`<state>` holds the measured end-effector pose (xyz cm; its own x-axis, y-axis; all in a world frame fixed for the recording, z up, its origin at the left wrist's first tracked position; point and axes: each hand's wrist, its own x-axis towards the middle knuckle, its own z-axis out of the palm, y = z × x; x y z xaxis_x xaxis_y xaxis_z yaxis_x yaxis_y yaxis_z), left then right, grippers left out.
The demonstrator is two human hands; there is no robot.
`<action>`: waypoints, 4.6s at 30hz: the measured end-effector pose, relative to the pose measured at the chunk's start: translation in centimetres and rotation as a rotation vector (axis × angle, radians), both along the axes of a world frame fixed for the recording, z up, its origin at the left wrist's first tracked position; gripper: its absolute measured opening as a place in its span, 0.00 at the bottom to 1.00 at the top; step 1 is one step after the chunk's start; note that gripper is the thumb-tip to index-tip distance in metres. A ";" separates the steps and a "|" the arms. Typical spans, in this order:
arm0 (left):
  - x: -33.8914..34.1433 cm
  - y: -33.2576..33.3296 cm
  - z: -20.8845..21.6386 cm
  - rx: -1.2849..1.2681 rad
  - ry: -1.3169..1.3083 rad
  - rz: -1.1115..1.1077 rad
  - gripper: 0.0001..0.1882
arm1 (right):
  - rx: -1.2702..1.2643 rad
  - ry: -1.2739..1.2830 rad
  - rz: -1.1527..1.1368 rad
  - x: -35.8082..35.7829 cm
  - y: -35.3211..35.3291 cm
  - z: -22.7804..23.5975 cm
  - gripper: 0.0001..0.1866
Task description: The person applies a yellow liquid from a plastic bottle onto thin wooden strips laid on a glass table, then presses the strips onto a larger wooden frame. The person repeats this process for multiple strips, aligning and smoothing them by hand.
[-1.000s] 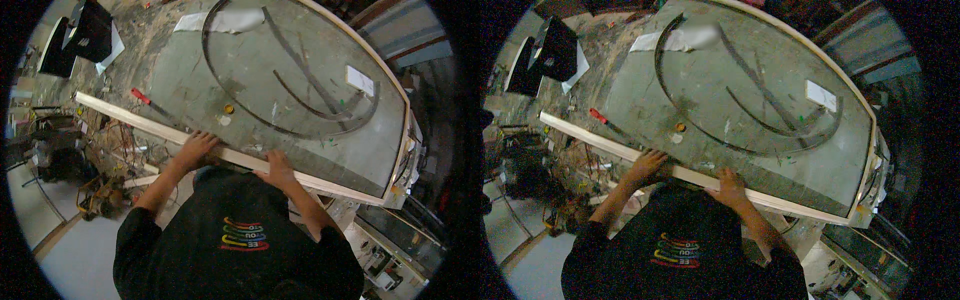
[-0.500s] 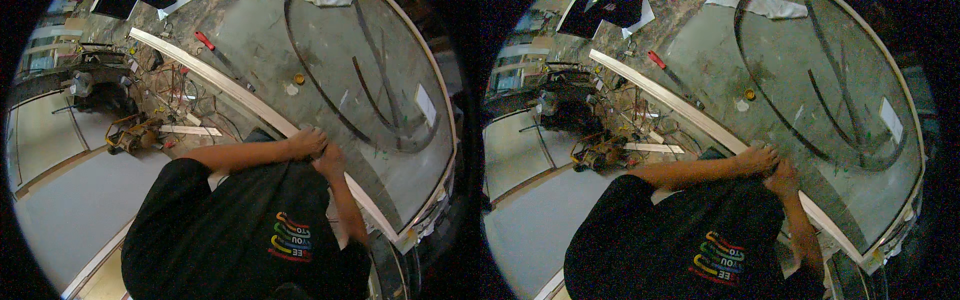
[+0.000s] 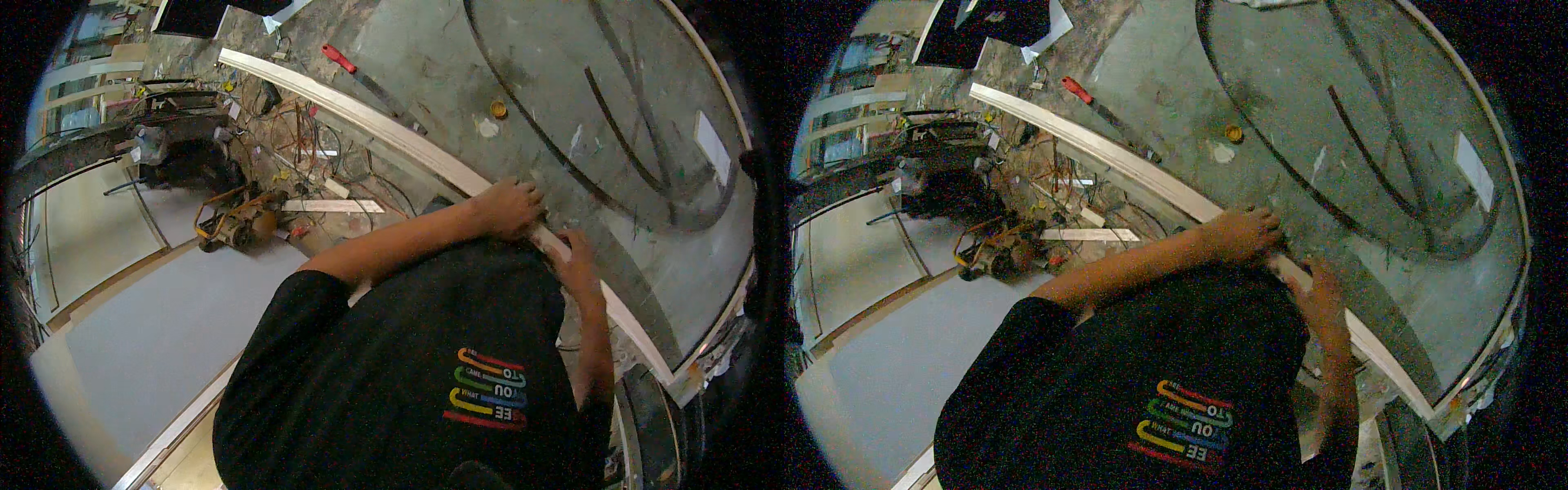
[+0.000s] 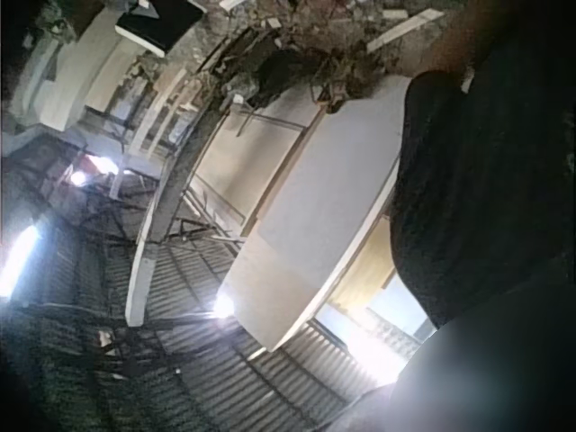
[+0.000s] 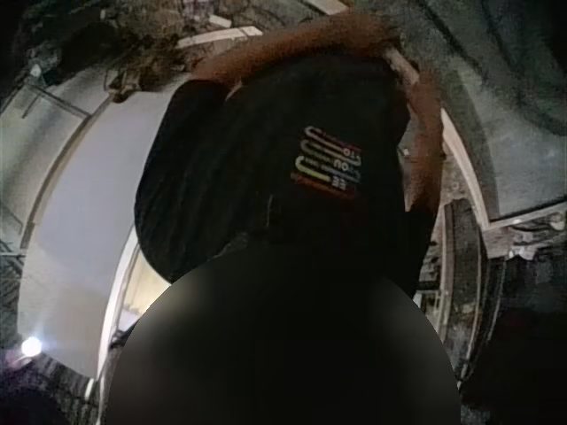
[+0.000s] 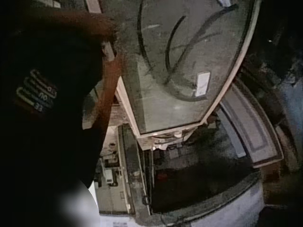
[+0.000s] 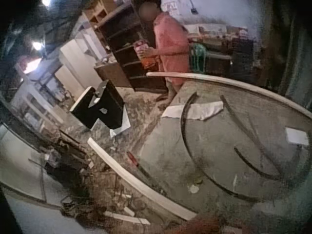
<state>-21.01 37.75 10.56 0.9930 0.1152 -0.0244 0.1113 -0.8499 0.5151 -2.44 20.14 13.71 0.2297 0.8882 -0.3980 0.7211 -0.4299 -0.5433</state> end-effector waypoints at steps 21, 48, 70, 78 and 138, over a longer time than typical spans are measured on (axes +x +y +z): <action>2.2 -1.2 2.8 -0.035 0.267 0.249 0.25 | 0.359 -0.228 -0.244 2.1 -6.2 -0.4 0.26; 23.4 -13.3 -4.1 -0.170 1.038 0.616 0.22 | 0.194 -0.283 -0.532 37.6 -46.7 -2.2 0.17; 10.8 -3.8 4.5 -0.152 0.814 -0.022 0.26 | 0.272 -0.759 -0.550 39.5 -57.5 -5.9 0.12; 8.7 3.5 5.6 -0.369 0.583 -0.084 0.28 | 0.000 -0.862 -0.392 38.0 -45.7 -2.8 0.14; 3.0 14.1 2.0 -1.357 -1.234 2.079 0.43 | 0.044 -0.345 -0.045 8.3 7.9 4.3 0.29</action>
<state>-17.99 51.83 12.54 -0.4279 0.6349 -0.6433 -0.6284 0.3026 0.7166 5.82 28.05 17.99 0.3836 0.8885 -0.2518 0.8463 -0.4474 -0.2891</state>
